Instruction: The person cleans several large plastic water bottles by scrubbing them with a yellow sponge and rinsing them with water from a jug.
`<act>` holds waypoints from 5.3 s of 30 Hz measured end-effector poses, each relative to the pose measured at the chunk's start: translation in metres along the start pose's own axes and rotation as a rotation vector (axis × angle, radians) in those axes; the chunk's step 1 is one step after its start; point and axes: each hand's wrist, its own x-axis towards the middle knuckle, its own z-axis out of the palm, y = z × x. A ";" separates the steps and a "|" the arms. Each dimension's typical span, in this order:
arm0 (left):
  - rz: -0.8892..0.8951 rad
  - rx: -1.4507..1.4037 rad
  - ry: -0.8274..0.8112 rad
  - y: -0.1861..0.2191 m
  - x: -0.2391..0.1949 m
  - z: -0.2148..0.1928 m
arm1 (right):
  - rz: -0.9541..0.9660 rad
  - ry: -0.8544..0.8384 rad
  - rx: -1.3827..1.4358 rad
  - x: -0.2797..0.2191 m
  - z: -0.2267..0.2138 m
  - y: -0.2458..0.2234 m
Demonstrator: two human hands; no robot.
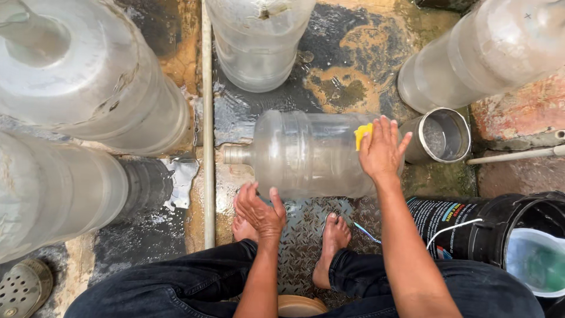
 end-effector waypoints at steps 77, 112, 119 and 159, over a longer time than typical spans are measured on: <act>0.122 0.161 -0.100 0.001 -0.084 -0.024 | -0.347 0.014 0.418 -0.080 -0.004 -0.139; 0.244 -0.028 -0.129 -0.013 -0.072 -0.015 | -0.323 -0.165 0.218 -0.023 -0.012 -0.144; 0.302 0.054 -0.207 -0.027 -0.095 -0.013 | -0.279 -0.326 0.269 0.015 0.029 -0.147; 0.182 -0.133 -0.109 0.051 -0.051 -0.031 | -0.165 -0.504 0.053 -0.010 -0.007 -0.123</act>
